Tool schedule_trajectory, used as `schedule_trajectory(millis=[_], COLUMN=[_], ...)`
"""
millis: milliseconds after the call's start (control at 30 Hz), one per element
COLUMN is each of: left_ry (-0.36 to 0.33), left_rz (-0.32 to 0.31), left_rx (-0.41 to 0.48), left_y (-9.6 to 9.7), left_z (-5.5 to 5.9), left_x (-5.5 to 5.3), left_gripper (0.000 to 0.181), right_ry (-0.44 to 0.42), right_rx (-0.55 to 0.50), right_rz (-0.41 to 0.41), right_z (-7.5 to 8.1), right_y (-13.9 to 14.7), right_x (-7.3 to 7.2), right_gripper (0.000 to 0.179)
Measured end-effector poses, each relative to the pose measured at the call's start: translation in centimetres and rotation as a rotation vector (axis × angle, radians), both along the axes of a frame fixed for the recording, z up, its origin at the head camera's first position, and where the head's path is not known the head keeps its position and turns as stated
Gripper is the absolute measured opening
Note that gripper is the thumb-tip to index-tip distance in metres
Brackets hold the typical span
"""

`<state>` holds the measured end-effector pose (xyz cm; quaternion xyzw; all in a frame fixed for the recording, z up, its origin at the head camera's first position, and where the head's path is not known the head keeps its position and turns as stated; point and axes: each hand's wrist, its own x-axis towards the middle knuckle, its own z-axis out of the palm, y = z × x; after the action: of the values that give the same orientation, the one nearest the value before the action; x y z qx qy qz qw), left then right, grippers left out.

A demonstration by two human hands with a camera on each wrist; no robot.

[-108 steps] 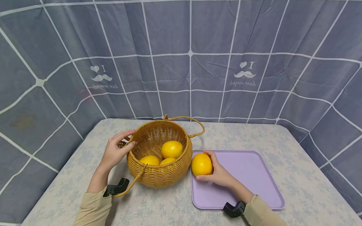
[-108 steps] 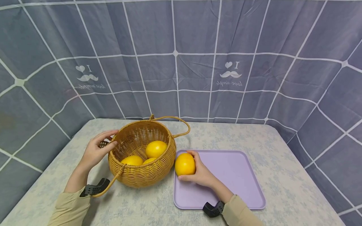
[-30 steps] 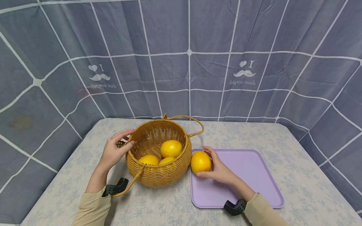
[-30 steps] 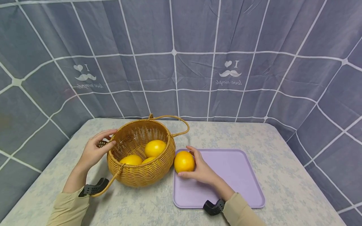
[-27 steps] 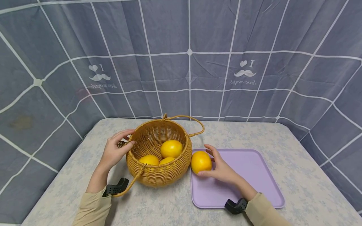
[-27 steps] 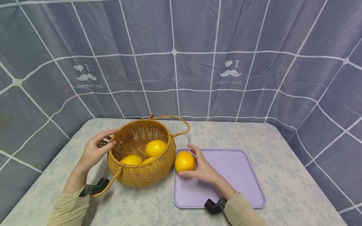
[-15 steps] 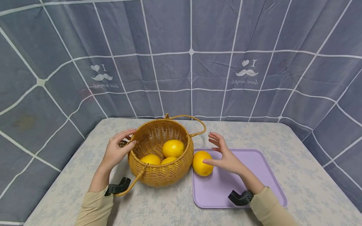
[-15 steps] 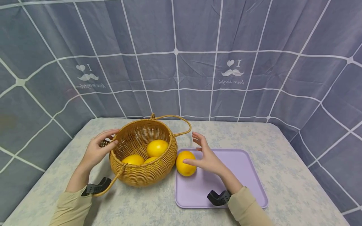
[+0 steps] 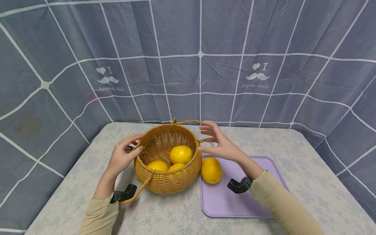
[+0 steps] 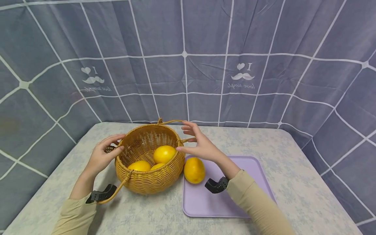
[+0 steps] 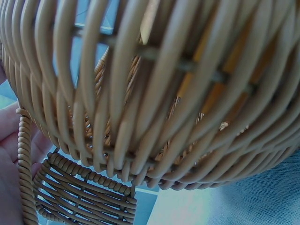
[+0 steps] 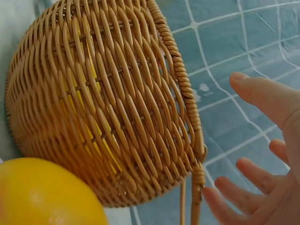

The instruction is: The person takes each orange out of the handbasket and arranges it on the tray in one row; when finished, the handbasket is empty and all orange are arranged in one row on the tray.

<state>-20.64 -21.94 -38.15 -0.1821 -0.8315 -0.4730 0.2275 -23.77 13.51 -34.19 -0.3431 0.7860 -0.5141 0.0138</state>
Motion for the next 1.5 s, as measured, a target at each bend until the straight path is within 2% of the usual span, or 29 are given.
schedule_trajectory(millis=[200,300,467,667,767,967,1167,1300,1500], left_ry=[-0.004,0.003,0.011,0.003,0.000,0.001,0.000,0.007,0.023], left_rz=[-0.002,-0.001,0.006,0.011,0.014,-0.002,0.006,0.012,0.001], left_rx=[-0.003,-0.008,-0.012,-0.011,-0.022,-0.004,-0.013,-0.015,-0.020], left_y=[0.0,-0.1,-0.1,-0.1,-0.1,-0.2,-0.2,0.1,1.4], left_z=[-0.2,-0.3,-0.4,-0.5,-0.4,-0.3,-0.3,0.3,2.7], left_x=[-0.1,-0.1,-0.2,-0.3,-0.3,-0.3,-0.3,0.1,1.9], left_gripper=[0.035,0.035,0.037,0.038,0.037,0.035,0.036,0.036,0.033], right_ry=[0.017,0.023,0.063,0.035,0.027,-0.047,-0.037,-0.067,-0.062], right_rx=[0.086,0.125,0.200,0.280,0.351,0.501,0.699,0.765,0.839], right_rz=[-0.049,-0.023,0.065,0.233,0.282,0.365,0.409,0.422,0.468], right_z=[0.8,1.4,2.6,4.1,4.6,4.4,3.9,3.7,3.5], right_y=[-2.1,-3.1,-4.6,-6.0,-6.9,-8.4,-9.3,-9.8,-10.3], right_x=[-0.9,-1.4,-2.6,-3.9,-4.3,-5.1,-5.6,-5.5,-5.5], right_gripper=[0.074,0.071,0.067,0.065,0.064,0.074,0.075,0.076,0.075])
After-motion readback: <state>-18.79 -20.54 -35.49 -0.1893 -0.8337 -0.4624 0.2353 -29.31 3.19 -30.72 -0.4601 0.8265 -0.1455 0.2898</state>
